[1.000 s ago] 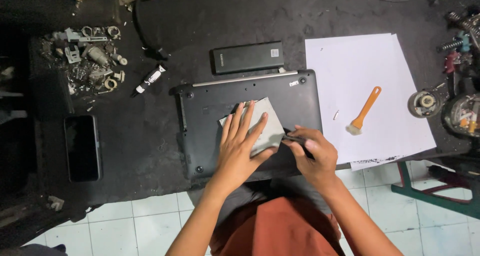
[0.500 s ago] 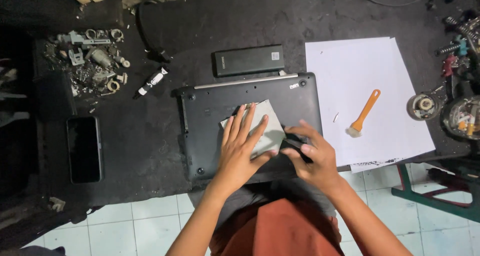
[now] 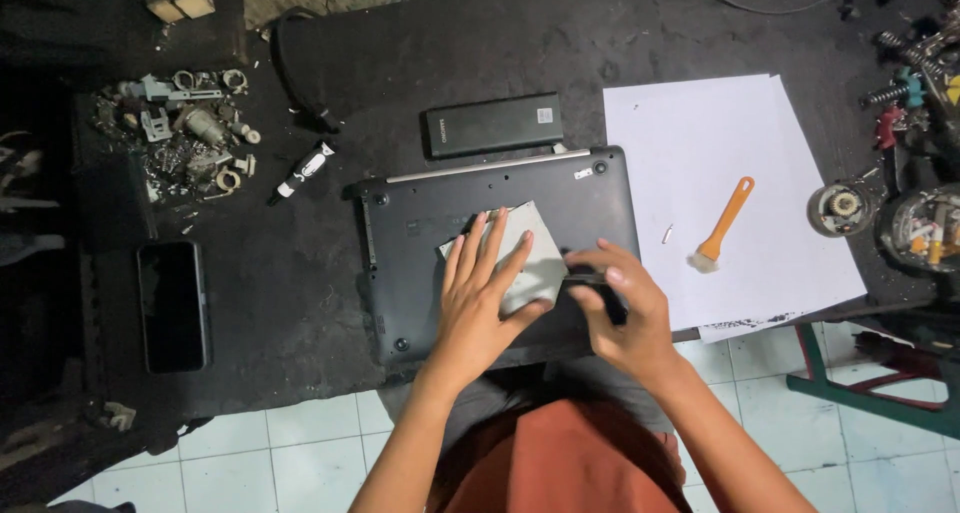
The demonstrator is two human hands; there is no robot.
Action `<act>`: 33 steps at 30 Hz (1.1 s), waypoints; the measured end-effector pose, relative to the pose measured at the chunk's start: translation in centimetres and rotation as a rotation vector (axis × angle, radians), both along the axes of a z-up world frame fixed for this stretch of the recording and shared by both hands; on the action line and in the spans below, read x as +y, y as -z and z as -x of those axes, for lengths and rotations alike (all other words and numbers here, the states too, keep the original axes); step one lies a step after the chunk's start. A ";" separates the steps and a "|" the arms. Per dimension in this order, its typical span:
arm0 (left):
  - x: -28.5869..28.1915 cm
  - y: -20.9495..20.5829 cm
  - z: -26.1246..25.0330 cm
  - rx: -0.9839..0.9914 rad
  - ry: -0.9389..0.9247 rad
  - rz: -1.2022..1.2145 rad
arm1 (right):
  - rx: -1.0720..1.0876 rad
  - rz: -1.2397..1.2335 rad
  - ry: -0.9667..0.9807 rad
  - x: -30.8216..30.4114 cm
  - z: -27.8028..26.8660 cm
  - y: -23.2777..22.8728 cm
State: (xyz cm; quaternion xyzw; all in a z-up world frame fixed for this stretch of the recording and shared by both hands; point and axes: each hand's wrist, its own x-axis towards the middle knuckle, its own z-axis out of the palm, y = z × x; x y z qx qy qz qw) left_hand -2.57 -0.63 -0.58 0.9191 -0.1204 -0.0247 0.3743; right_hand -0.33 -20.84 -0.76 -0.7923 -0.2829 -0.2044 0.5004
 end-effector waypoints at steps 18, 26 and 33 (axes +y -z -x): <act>-0.1 0.0 0.0 -0.019 -0.012 0.010 | 0.040 -0.084 -0.013 -0.3 0.2 0.9; -0.1 -0.3 -0.1 -0.004 -0.006 0.028 | 0.045 -0.082 0.002 -0.6 0.3 0.9; -0.1 -0.3 -0.2 0.015 -0.007 0.035 | -0.002 -0.057 0.042 -0.7 0.1 1.0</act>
